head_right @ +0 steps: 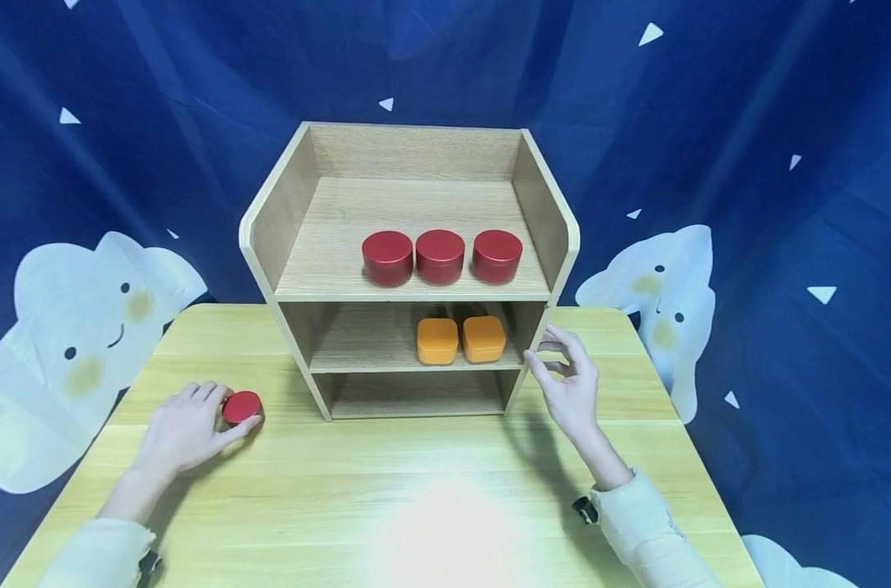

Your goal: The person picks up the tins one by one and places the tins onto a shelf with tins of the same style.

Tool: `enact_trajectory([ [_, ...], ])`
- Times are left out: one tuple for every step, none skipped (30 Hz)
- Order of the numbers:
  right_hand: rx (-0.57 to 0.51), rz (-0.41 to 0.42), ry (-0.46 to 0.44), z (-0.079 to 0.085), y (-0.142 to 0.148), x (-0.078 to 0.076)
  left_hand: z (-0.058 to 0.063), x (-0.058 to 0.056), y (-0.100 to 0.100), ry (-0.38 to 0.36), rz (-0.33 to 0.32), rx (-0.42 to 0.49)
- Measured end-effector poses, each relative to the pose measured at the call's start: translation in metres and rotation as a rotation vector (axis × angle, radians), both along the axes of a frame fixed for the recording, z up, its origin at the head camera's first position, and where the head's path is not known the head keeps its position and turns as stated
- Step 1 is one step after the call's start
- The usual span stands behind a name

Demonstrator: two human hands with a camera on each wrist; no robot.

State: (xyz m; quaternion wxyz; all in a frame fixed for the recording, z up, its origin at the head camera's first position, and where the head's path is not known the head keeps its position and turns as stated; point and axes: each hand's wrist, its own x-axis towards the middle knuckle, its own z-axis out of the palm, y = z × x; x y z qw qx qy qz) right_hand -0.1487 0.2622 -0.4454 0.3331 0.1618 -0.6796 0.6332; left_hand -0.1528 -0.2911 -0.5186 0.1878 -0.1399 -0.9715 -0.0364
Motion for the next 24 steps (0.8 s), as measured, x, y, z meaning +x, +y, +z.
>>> enact_trajectory([
  [0.000, 0.001, 0.000, 0.000, 0.000, 0.000, 0.000, 0.000, 0.002, 0.010, -0.007, 0.003],
  [0.001, 0.001, 0.000, 0.000, 0.000, 0.000, 0.000, 0.001, 0.004, 0.022, -0.017, 0.008],
  [0.003, 0.001, -0.001, 0.000, 0.000, 0.000, 0.000, 0.001, 0.006, 0.038, -0.028, 0.011],
  [0.005, 0.000, -0.002, 0.000, 0.000, 0.000, 0.000, 0.002, 0.007, 0.055, -0.040, 0.015],
  [0.010, -0.002, -0.003, 0.000, 0.000, 0.000, 0.001, 0.002, 0.009, 0.074, -0.055, 0.020],
  [0.009, -0.003, -0.001, 0.000, 0.000, 0.000, 0.001, 0.003, 0.011, 0.094, -0.070, 0.024],
  [0.009, -0.002, 0.001, 0.000, 0.000, 0.000, 0.002, 0.004, 0.013, 0.114, -0.084, 0.028],
  [0.009, -0.002, 0.003, 0.000, 0.000, 0.000, 0.003, 0.005, 0.015, 0.133, -0.098, 0.033],
  [0.007, -0.001, 0.006, 0.000, 0.000, 0.000, 0.003, 0.005, 0.017, 0.150, -0.110, 0.035],
  [0.007, -0.001, 0.008, 0.000, 0.000, 0.000, 0.004, 0.006, 0.019, 0.163, -0.121, 0.039],
  [0.001, 0.003, 0.010, 0.000, 0.000, 0.000, 0.005, 0.007, 0.022, 0.172, -0.129, 0.042],
  [0.000, 0.001, 0.011, 0.001, 0.000, 0.000, 0.006, 0.008, 0.024, 0.179, -0.136, 0.045],
  [-0.001, 0.002, 0.012, 0.001, 0.000, 0.000, 0.007, 0.009, 0.026, 0.184, -0.142, 0.048],
  [0.002, -0.002, 0.010, 0.001, 0.000, 0.000, 0.008, 0.010, 0.028, 0.189, -0.147, 0.051],
  [0.000, -0.001, 0.009, 0.001, 0.000, 0.000, 0.008, 0.011, 0.030, 0.196, -0.152, 0.053],
  [0.000, -0.001, 0.008, 0.001, 0.000, 0.000, 0.009, 0.011, 0.032, 0.204, -0.159, 0.055],
  [-0.002, 0.000, 0.007, 0.001, 0.000, 0.000, 0.010, 0.012, 0.034, 0.213, -0.166, 0.058],
  [-0.002, -0.001, 0.006, 0.001, 0.000, 0.000, 0.011, 0.012, 0.036, 0.225, -0.174, 0.061],
  [-0.006, 0.003, 0.006, 0.001, 0.000, 0.000, 0.011, 0.013, 0.038, 0.239, -0.182, 0.062],
  [-0.006, 0.003, 0.005, 0.001, 0.000, 0.000, 0.012, 0.013, 0.040, 0.252, -0.190, 0.065],
  [-0.012, 0.006, 0.005, 0.001, 0.000, 0.000, 0.013, 0.014, 0.042, 0.262, -0.198, 0.069],
  [-0.010, 0.005, 0.005, 0.001, 0.000, 0.000, 0.014, 0.015, 0.045, 0.276, -0.207, 0.072],
  [-0.011, 0.004, 0.003, 0.001, 0.000, 0.000, 0.015, 0.015, 0.047, 0.288, -0.215, 0.075],
  [-0.011, 0.003, 0.002, 0.001, 0.000, 0.000, 0.016, 0.016, 0.050, 0.294, -0.219, 0.077],
])
